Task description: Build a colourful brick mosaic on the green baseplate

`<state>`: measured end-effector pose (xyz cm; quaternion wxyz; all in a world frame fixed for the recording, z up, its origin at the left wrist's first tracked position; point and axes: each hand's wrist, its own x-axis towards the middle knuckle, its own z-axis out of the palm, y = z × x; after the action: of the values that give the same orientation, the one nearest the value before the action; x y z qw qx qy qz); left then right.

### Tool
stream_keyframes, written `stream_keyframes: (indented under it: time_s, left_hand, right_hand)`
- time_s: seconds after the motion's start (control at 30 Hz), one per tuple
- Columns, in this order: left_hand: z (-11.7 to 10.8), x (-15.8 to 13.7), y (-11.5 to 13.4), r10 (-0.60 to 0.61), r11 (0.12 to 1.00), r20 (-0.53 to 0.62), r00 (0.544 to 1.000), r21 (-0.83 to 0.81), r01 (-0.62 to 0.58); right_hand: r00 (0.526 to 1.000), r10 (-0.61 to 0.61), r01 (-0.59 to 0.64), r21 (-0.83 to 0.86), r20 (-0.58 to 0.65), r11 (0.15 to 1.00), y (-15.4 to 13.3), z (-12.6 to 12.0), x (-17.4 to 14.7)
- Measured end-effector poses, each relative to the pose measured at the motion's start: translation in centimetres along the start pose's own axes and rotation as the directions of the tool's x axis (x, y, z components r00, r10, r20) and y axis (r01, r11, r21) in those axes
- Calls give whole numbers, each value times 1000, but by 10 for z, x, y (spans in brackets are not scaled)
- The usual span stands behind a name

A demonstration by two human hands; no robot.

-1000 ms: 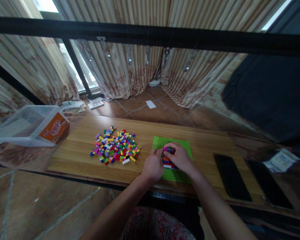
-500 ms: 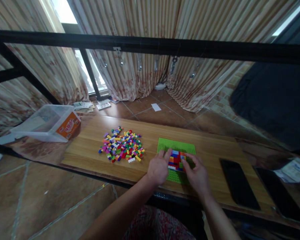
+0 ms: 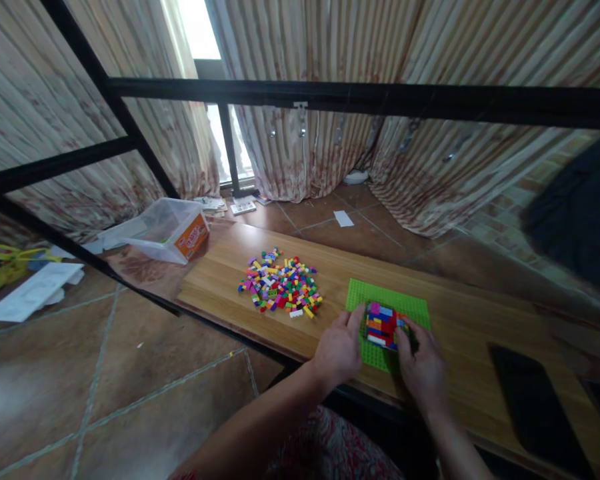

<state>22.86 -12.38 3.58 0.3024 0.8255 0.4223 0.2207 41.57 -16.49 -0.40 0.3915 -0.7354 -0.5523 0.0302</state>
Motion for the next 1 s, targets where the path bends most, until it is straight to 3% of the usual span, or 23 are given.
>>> stream_keyframes:
  time_s: [0.13, 0.3, 0.43, 0.57, 0.73, 1.0]
  left_hand:
    - [-25, -35, -26, -47, 999, -181, 982, -5, 47]
    - [-71, -59, -77, -188, 970, -475, 860, 46, 238]
    - [-90, -70, -110, -250, 941, -572, 782, 48, 336]
    - [-96, -77, -127, -301, 914, -624, 721, 26, 405]
    - [-108, -73, -134, -324, 913, -604, 728, 0, 407]
    - [-127, -50, -143, -364, 893, -478, 799, 64, 445]
  right_hand:
    - [999, -36, 36, -22, 7, 999, 1, -4, 0]
    - [973, -182, 171, -90, -141, 981, -40, 0, -2]
    - [932, -359, 357, 42, 47, 933, -104, 30, -11]
    - [872, -453, 436, 129, 186, 891, -153, 77, -14]
    - [840, -476, 470, 90, 259, 878, -179, 116, -4]
    - [865, -435, 443, 25, 251, 896, -160, 117, 6]
